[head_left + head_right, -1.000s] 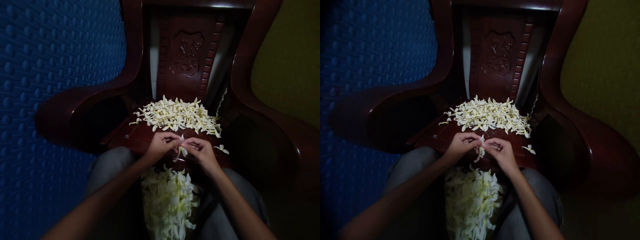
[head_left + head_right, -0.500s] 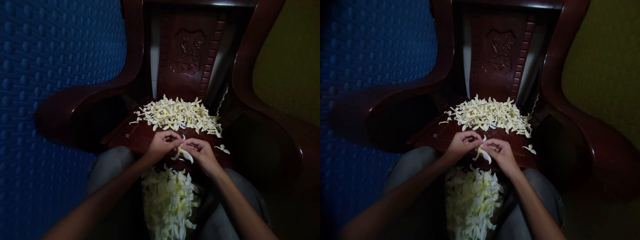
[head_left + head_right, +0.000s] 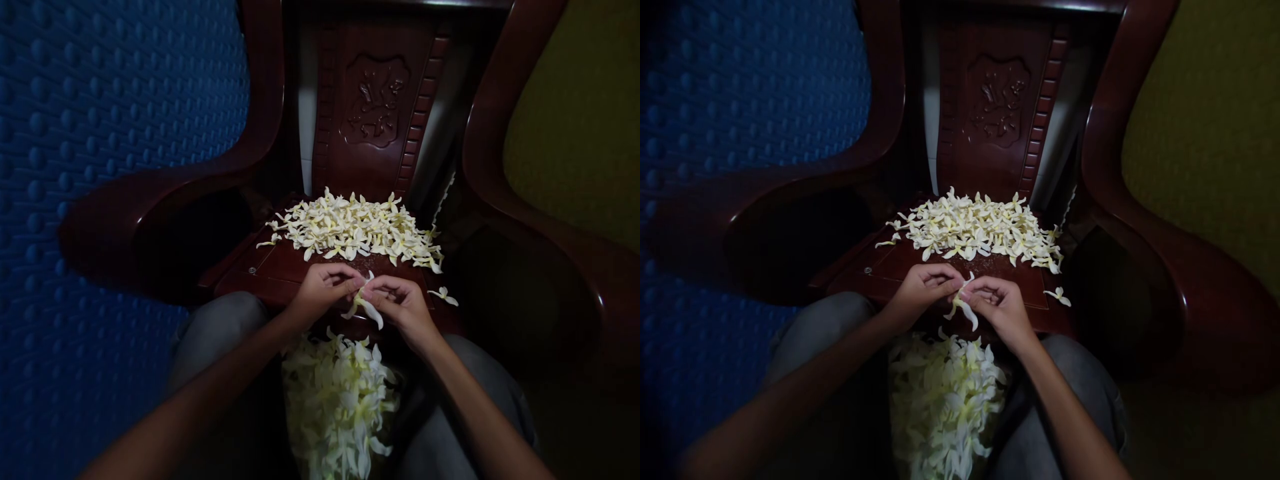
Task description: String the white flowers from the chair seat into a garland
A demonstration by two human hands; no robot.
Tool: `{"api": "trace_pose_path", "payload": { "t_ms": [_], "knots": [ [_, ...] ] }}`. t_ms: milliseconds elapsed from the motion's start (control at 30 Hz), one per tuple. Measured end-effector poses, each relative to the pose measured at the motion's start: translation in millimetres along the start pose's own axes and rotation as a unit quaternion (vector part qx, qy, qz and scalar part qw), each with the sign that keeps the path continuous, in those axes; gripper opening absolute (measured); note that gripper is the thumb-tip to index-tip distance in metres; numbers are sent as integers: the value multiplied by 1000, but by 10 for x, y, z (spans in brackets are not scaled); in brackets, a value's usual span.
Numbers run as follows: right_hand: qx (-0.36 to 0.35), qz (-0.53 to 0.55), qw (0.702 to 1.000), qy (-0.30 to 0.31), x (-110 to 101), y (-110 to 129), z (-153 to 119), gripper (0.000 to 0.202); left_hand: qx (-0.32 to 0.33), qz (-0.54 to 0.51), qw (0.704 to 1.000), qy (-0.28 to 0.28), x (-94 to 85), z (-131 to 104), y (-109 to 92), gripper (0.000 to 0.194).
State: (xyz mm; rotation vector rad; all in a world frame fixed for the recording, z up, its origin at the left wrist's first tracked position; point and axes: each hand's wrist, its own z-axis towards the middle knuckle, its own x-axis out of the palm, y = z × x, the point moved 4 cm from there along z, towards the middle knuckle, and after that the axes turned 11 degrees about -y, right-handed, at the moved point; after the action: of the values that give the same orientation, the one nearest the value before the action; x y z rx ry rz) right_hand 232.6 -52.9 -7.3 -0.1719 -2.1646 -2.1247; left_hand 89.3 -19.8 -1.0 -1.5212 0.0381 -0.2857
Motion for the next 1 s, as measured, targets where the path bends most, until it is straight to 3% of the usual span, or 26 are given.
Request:
{"api": "trace_pose_path", "payload": {
  "t_ms": [300, 700, 1000],
  "knots": [
    [-9, 7, 1000, -27, -7, -2, 6, 20, 51, 31, 998, 7, -13, 23, -21, 20],
    [1, 13, 999, -45, -2, 38, 6, 20, 31, 40, 999, -13, -4, 0, -70, 19],
    [1, 15, 999, -37, 0, 25, 3, 20, 23, 47, 999, 5, -10, -1, -61, 16]
  ]
}}
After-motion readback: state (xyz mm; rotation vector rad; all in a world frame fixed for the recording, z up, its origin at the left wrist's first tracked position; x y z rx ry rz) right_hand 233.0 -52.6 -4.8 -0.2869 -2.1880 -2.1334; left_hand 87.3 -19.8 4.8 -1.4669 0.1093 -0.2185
